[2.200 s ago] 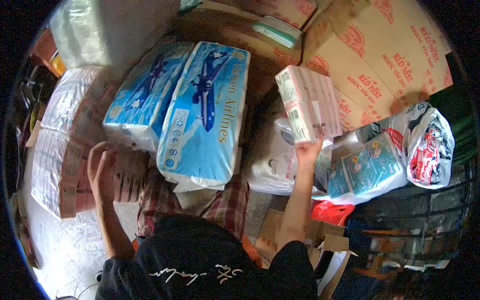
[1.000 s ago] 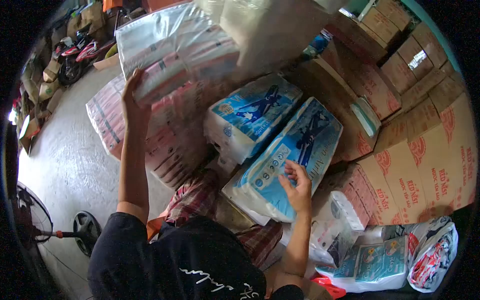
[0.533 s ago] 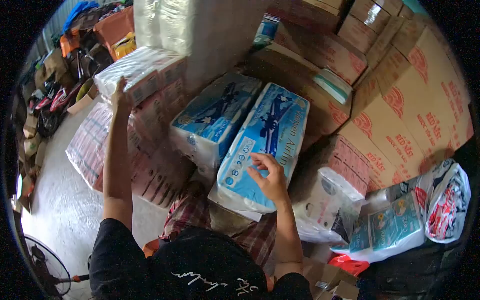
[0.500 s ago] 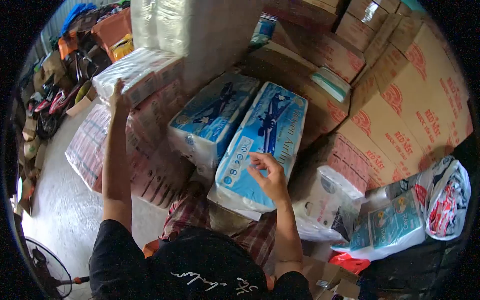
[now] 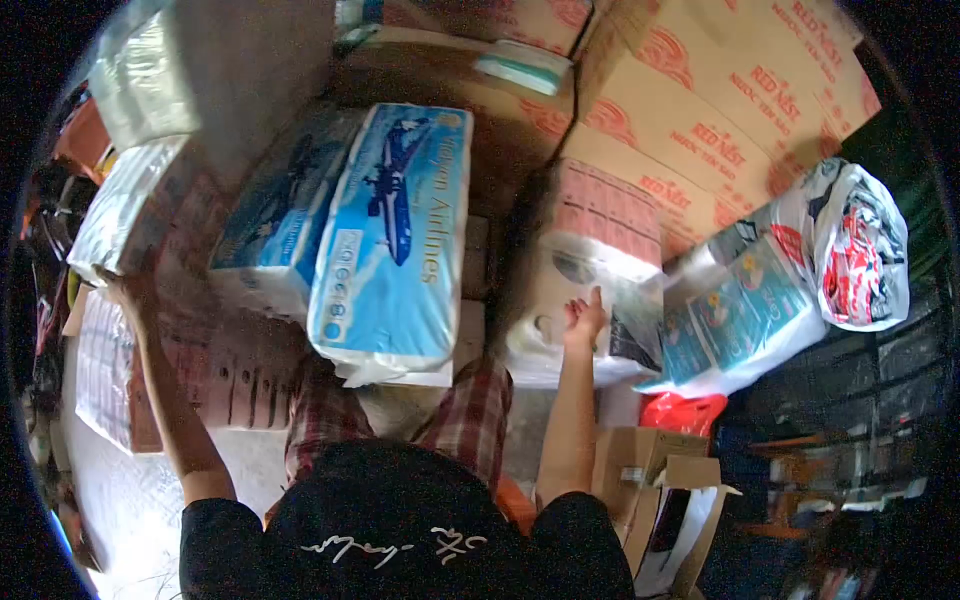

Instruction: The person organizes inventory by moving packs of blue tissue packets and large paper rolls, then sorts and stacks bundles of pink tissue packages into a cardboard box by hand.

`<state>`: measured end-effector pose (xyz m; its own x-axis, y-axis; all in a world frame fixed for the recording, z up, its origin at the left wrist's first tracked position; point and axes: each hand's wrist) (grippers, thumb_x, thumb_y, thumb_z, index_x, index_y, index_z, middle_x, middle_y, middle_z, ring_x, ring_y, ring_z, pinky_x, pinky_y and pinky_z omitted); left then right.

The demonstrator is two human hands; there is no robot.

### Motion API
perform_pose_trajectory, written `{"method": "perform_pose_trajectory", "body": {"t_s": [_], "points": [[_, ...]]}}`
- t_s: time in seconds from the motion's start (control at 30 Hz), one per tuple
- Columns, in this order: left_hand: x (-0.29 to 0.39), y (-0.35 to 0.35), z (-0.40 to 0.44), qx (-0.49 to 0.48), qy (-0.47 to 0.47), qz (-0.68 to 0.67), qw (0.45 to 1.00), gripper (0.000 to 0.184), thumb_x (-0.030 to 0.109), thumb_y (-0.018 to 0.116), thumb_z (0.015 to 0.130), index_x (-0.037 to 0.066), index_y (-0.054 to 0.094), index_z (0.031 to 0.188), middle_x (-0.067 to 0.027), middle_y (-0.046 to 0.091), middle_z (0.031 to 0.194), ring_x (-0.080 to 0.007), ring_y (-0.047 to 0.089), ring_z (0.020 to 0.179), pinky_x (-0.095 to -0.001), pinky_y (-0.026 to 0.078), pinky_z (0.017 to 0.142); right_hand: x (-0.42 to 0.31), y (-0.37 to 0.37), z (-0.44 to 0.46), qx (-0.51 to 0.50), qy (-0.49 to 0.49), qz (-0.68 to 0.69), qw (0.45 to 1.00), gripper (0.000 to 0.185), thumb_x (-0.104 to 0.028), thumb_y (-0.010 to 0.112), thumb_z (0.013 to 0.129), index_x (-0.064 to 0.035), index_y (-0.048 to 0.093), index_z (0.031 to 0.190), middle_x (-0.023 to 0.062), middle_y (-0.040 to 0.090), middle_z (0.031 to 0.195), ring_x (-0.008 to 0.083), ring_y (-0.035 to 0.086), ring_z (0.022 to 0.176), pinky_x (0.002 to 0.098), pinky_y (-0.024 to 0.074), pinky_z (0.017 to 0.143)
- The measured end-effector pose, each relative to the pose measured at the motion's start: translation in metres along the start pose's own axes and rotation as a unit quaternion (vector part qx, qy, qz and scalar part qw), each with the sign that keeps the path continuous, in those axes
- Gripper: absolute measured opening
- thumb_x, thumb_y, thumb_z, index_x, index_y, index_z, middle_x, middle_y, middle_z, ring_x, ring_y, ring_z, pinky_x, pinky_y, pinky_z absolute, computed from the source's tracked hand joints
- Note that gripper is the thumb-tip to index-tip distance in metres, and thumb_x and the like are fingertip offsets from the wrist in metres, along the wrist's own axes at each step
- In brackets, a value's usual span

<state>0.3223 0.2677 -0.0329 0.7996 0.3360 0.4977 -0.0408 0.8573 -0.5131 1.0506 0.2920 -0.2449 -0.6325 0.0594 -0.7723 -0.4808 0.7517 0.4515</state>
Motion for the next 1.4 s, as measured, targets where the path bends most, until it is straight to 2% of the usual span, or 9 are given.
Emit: {"method": "perform_pose_trajectory", "body": {"t_s": [0.23, 0.33, 0.5, 0.67, 0.87, 0.97, 1.07, 1.17, 1.4], "points": [[-0.016, 0.017, 0.015, -0.002, 0.04, -0.022, 0.999, 0.111, 0.044, 0.076, 0.068, -0.014, 0.01, 0.136, -0.0349, 0.027, 0.136, -0.0445, 0.027, 0.129, -0.0439, 0.024, 0.106, -0.003, 0.032, 0.04, -0.094, 0.051, 0.029, 0.994, 0.108, -0.053, 0.071, 0.07, 0.0039, 0.01, 0.139, 0.0238, 0.035, 0.128, 0.0342, 0.048, 0.108, 0.0439, 0.0443, 0.093], [-0.001, 0.009, 0.01, -0.027, -0.02, 0.057, 0.998, 0.111, 0.045, 0.075, 0.069, -0.014, 0.01, 0.136, -0.0349, 0.027, 0.136, -0.0451, 0.027, 0.128, -0.0457, 0.025, 0.105, -0.013, 0.053, 0.053, -0.081, 0.093, 0.073, 0.99, 0.094, -0.052, 0.072, 0.07, 0.005, 0.024, 0.128, 0.0201, 0.046, 0.107, 0.0309, 0.055, 0.089, 0.0434, 0.0516, 0.079], [-0.014, 0.014, 0.008, 0.011, 0.028, 0.038, 0.999, 0.108, 0.045, 0.074, 0.07, -0.011, 0.01, 0.138, -0.0348, 0.024, 0.137, -0.0449, 0.028, 0.127, -0.0476, 0.025, 0.104, -0.017, 0.074, 0.064, -0.139, 0.1, 0.049, 0.984, 0.106, -0.057, 0.073, 0.063, -0.0011, 0.019, 0.136, 0.0215, 0.034, 0.128, 0.0353, 0.043, 0.112, 0.0479, 0.0395, 0.096], [-0.019, 0.021, 0.008, 0.014, 0.015, 0.018, 1.0, 0.111, 0.052, 0.07, 0.07, -0.01, 0.01, 0.139, -0.0319, 0.022, 0.14, -0.0438, 0.025, 0.13, -0.0491, 0.021, 0.106, -0.036, 0.091, 0.062, -0.147, 0.135, 0.083, 0.976, 0.078, -0.047, 0.078, 0.062, -0.0072, 0.038, 0.115, 0.016, 0.045, 0.104, 0.0291, 0.05, 0.085, 0.0397, 0.0496, 0.069], [-0.019, 0.021, 0.007, 0.005, 0.005, 0.077, 0.997, 0.112, 0.054, 0.07, 0.07, -0.009, 0.008, 0.139, -0.0308, 0.02, 0.141, -0.0428, 0.023, 0.131, -0.0499, 0.019, 0.107, -0.031, 0.098, 0.083, 0.024, 0.098, 0.249, 0.963, 0.076, -0.05, 0.078, 0.058, -0.0057, 0.042, 0.109, 0.0162, 0.041, 0.108, 0.0285, 0.047, 0.088, 0.0387, 0.0485, 0.073], [-0.02, 0.022, 0.006, 0.018, 0.02, 0.063, 0.998, 0.112, 0.053, 0.07, 0.069, -0.008, 0.008, 0.139, -0.0315, 0.021, 0.141, -0.0436, 0.023, 0.13, -0.05, 0.019, 0.107, -0.017, 0.082, 0.118, -0.039, 0.107, 0.293, 0.949, 0.068, -0.051, 0.079, 0.056, -0.0081, 0.05, 0.1, 0.013, 0.047, 0.098, 0.0248, 0.048, 0.079, 0.0331, 0.0459, 0.061], [-0.008, 0.015, 0.003, 0.026, 0.028, 0.02, 0.999, 0.112, 0.051, 0.072, 0.069, -0.007, 0.007, 0.14, -0.0324, 0.022, 0.14, -0.0451, 0.023, 0.129, -0.0498, 0.019, 0.107, -0.026, 0.096, 0.103, -0.097, 0.086, 0.227, 0.965, 0.058, -0.065, 0.073, 0.054, -0.0163, 0.058, 0.081, 0.0056, 0.051, 0.074, 0.0206, 0.045, 0.068, 0.0308, 0.0388, 0.055], [-0.011, 0.015, 0.006, -0.006, -0.017, 0.019, 1.0, 0.111, 0.046, 0.075, 0.067, -0.006, 0.008, 0.14, -0.0335, 0.025, 0.137, -0.0466, 0.025, 0.127, -0.0507, 0.021, 0.106, -0.04, 0.096, 0.09, -0.078, 0.121, -0.071, 0.987, 0.065, -0.073, 0.065, 0.056, -0.016, 0.057, 0.087, 0.0039, 0.056, 0.082, 0.0218, 0.052, 0.075, 0.037, 0.0431, 0.06], [0.008, 0.007, -0.001, 0.02, -0.008, 0.004, 1.0, 0.108, 0.041, 0.076, 0.068, -0.004, 0.01, 0.14, -0.0355, 0.031, 0.132, -0.048, 0.031, 0.122, -0.0506, 0.027, 0.101, -0.036, 0.11, 0.103, -0.065, 0.095, -0.065, 0.991, 0.066, -0.068, 0.066, 0.057, -0.0156, 0.055, 0.096, 0.0042, 0.058, 0.086, 0.0253, 0.055, 0.073, 0.0417, 0.0461, 0.064]]}}
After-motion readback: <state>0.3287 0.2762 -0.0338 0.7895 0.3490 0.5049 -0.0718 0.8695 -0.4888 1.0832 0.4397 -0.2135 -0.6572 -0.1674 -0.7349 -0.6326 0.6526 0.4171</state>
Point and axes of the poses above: each hand's wrist, its own z-axis towards the middle knuckle, its own y-axis out of the palm, x = y × z
